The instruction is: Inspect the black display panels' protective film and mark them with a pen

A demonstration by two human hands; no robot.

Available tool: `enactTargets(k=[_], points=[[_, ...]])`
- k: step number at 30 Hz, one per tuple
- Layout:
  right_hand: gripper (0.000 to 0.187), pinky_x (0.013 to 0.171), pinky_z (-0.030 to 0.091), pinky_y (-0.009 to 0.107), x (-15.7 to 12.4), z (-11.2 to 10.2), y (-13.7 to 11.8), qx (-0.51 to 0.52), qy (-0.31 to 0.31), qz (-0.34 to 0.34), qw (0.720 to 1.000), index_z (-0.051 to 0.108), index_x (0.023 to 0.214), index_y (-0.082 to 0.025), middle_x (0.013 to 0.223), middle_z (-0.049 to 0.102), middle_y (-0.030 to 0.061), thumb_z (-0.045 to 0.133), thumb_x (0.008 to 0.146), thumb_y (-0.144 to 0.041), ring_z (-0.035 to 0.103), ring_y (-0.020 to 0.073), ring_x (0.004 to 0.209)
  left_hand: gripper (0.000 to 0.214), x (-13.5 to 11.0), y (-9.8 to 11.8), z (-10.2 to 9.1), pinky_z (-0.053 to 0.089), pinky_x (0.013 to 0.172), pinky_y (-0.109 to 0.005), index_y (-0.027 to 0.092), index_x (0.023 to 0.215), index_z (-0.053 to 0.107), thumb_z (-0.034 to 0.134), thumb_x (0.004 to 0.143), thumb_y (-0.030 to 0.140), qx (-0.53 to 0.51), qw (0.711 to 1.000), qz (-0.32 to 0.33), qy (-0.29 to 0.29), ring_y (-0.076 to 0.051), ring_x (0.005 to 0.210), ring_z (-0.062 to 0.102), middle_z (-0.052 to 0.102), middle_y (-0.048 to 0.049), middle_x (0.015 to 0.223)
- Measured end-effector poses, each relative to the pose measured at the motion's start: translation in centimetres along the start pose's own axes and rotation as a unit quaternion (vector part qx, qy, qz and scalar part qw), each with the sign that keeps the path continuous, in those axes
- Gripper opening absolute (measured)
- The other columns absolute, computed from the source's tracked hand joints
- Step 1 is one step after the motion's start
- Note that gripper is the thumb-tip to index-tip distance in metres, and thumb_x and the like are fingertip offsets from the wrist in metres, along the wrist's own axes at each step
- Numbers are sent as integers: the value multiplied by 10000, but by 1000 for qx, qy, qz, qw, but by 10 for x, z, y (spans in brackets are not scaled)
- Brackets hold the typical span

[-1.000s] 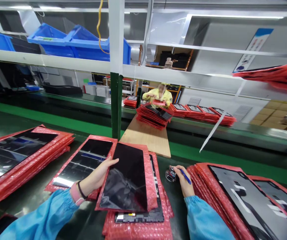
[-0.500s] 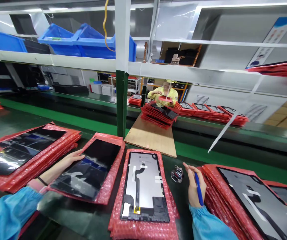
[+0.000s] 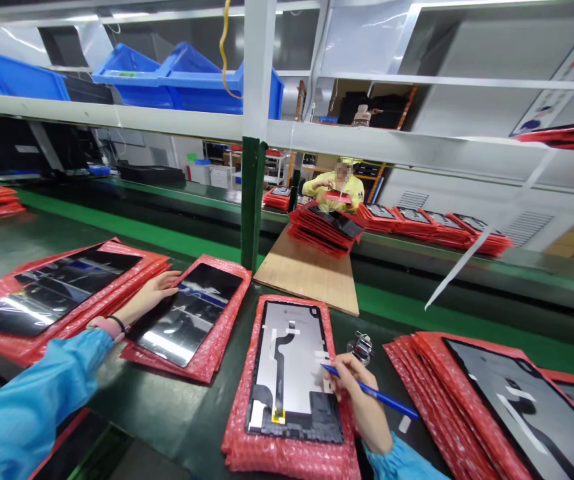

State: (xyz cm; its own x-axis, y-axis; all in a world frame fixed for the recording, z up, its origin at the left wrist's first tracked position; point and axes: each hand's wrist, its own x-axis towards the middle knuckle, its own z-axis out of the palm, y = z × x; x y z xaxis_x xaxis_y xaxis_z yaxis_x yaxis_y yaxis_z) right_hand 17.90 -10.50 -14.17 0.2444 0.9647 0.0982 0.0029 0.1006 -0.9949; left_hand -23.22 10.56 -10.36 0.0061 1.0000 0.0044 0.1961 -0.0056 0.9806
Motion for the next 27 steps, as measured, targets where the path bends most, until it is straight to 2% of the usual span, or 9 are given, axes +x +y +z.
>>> enactTargets(k=[3, 6, 10, 12, 14, 17, 22, 24, 27], points=[[349, 526, 371, 262, -6, 5, 4, -60, 15, -15, 998, 551, 615, -209, 550, 598, 0, 714, 749, -487, 512, 151, 525, 450, -4, 3, 15, 321, 1127, -403, 208, 997, 604, 782, 583, 221, 12, 998, 55, 36, -327, 1399, 335, 576, -98, 1339], [417, 523, 306, 269, -10, 7, 11, -119, 27, -26, 992, 454, 505, -214, 472, 466, -36, 714, 742, -439, 412, 130, 494, 437, -23, 9, 45, 325, 1121, -383, 212, 1066, 595, 734, 653, 230, 1, 997, 78, 0, -283, 1293, 470, 601, -75, 1273], [426, 533, 278, 275, -11, 10, 17, -168, 19, -34, 985, 399, 506, -222, 492, 397, -50, 652, 776, -434, 361, 124, 503, 367, -62, 16, 101, 506, 871, -355, 176, 999, 634, 729, 649, 233, -42, 991, 29, -122, -241, 934, 641, 681, -66, 939], [413, 547, 286, 276, -11, 11, 16, -182, 15, -37, 982, 397, 520, -225, 509, 403, -49, 636, 784, -434, 373, 129, 519, 338, -81, 18, 125, 527, 686, -338, 159, 927, 646, 740, 609, 221, -67, 981, -21, -180, -211, 745, 639, 666, -57, 839], [400, 554, 282, 277, -11, 13, 14, -193, 13, -40, 980, 390, 527, -227, 516, 395, -51, 632, 780, -420, 372, 131, 528, 336, -95, 19, 142, 516, 621, -332, 147, 878, 644, 755, 564, 198, -93, 968, -75, -220, -190, 671, 617, 644, -47, 797], [396, 554, 267, 280, -12, 14, 10, -201, 10, -38, 979, 356, 518, -231, 506, 358, -58, 620, 763, -395, 350, 128, 521, 335, -108, 23, 153, 522, 694, -349, 140, 842, 636, 776, 540, 173, -132, 950, -145, -243, -184, 718, 618, 617, -40, 821], [408, 565, 263, 285, -11, 15, 9, -184, 27, -23, 982, 333, 507, -234, 506, 342, -60, 618, 743, -407, 339, 126, 520, 359, -113, 33, 151, 502, 852, -353, 148, 877, 626, 771, 551, 105, -185, 927, -220, -240, -168, 789, 633, 631, -32, 858], [408, 570, 279, 285, -10, 14, 10, -162, 28, -13, 986, 360, 506, -234, 499, 376, -54, 624, 744, -434, 361, 131, 519, 382, -113, 37, 150, 504, 857, -350, 149, 910, 609, 758, 561, 105, -197, 920, -247, -233, -162, 770, 645, 648, -29, 834], [421, 568, 309, 285, -8, 14, 9, -114, 19, 6, 993, 410, 525, -230, 488, 445, -37, 637, 746, -509, 419, 142, 515, 382, -111, 42, 153, 519, 769, -327, 156, 903, 579, 757, 565, 146, -204, 913, -281, -215, -153, 685, 651, 653, -5, 756]])
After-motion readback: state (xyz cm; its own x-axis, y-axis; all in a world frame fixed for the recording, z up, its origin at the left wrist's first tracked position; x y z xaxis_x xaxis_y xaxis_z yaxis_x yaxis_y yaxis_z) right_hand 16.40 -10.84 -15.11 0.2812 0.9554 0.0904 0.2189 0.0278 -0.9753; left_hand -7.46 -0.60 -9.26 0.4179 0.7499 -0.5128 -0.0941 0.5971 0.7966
